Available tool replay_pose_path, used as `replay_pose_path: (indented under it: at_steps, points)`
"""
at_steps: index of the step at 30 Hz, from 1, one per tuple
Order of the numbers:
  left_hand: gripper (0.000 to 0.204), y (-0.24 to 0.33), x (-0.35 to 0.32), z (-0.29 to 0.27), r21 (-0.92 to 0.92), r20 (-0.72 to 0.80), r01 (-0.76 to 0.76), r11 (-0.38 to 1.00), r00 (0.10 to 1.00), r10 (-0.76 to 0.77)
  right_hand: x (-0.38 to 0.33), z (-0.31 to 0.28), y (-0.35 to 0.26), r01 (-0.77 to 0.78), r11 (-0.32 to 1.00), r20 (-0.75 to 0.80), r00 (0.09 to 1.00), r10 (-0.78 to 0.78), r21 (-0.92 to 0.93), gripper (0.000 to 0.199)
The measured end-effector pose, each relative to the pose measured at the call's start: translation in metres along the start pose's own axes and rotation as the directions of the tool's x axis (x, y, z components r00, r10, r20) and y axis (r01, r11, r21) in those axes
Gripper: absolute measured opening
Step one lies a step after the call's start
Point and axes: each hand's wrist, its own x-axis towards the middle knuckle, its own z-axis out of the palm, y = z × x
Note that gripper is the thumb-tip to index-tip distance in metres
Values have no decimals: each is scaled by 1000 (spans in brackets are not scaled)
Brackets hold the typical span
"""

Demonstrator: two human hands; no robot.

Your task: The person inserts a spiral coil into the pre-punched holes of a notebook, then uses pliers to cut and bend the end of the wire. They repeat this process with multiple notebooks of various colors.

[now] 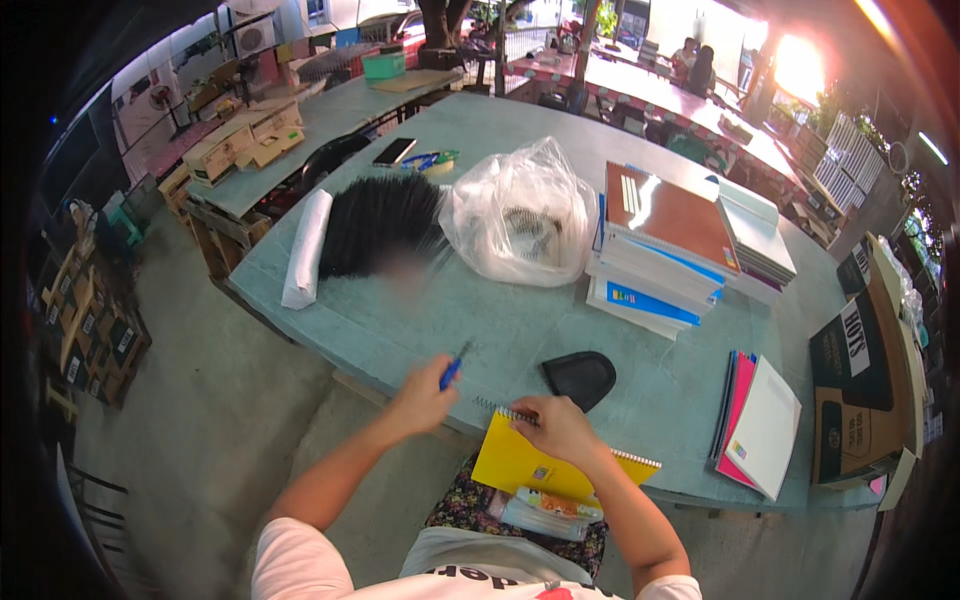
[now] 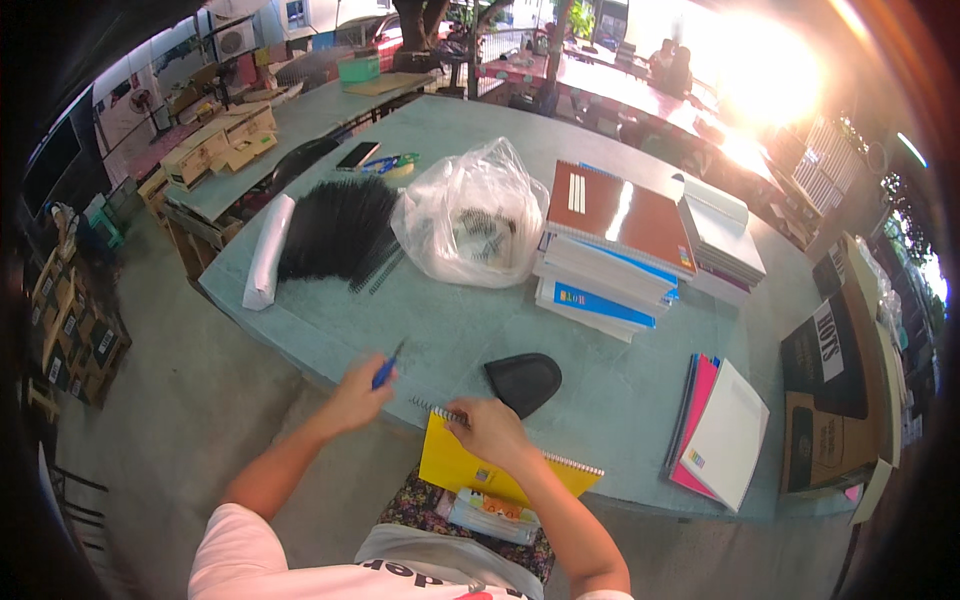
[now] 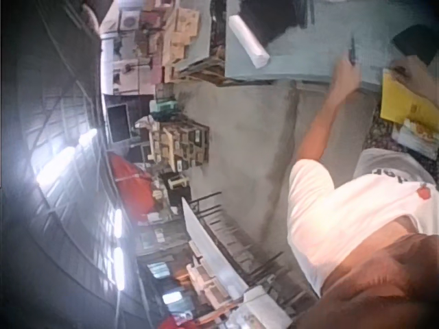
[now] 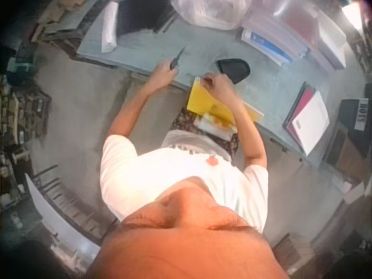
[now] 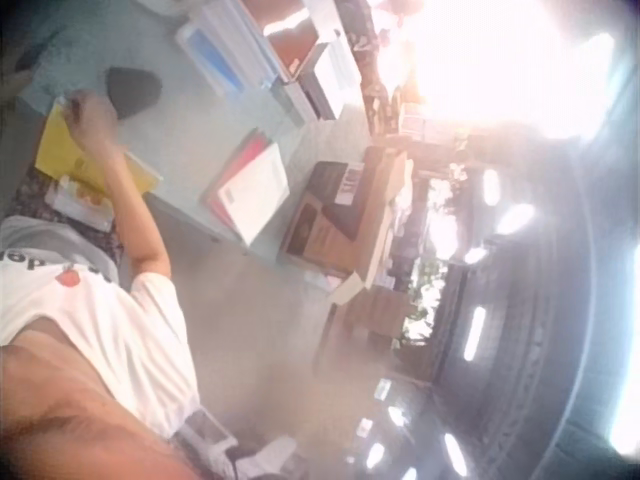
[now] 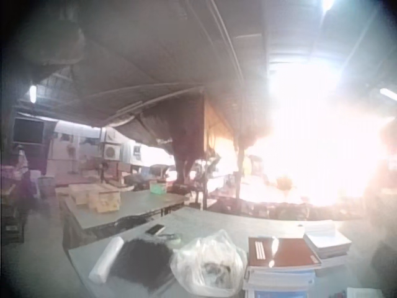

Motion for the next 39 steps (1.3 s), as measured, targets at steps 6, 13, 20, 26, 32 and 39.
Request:
replay_pose_path:
  at_steps: [6, 13, 20, 26, 32, 39]
  points:
    - [40, 25, -52, 24, -235, 436, 305, 923, 882, -181, 19, 15, 2, 49, 978, -18, 999, -46, 201, 28]
    - [44, 2, -50, 38, -382, 445, 401, 833, 870, -215, 17, 13, -8, 64, 968, 20, 997, -71, 245, 29]
    - [25, 10, -44, 31, -249, 394, 250, 936, 909, -138, 17, 14, 0, 163, 952, 39, 983, -179, 260, 29]
    - [23, 20, -40, 17, -269, 562, 450, 851, 791, -241, 17, 12, 0, 135, 956, 72, 985, -159, 260, 29]
    - [23, 23, -36, 18, -179, 477, 394, 902, 836, -270, 18, 22, 3, 296, 945, 23, 953, -302, 135, 27]
    - [20, 23, -47, 20, 89, 253, 46, 995, 965, -67, 12, 18, -1, 157, 981, -110, 983, -145, 110, 17]
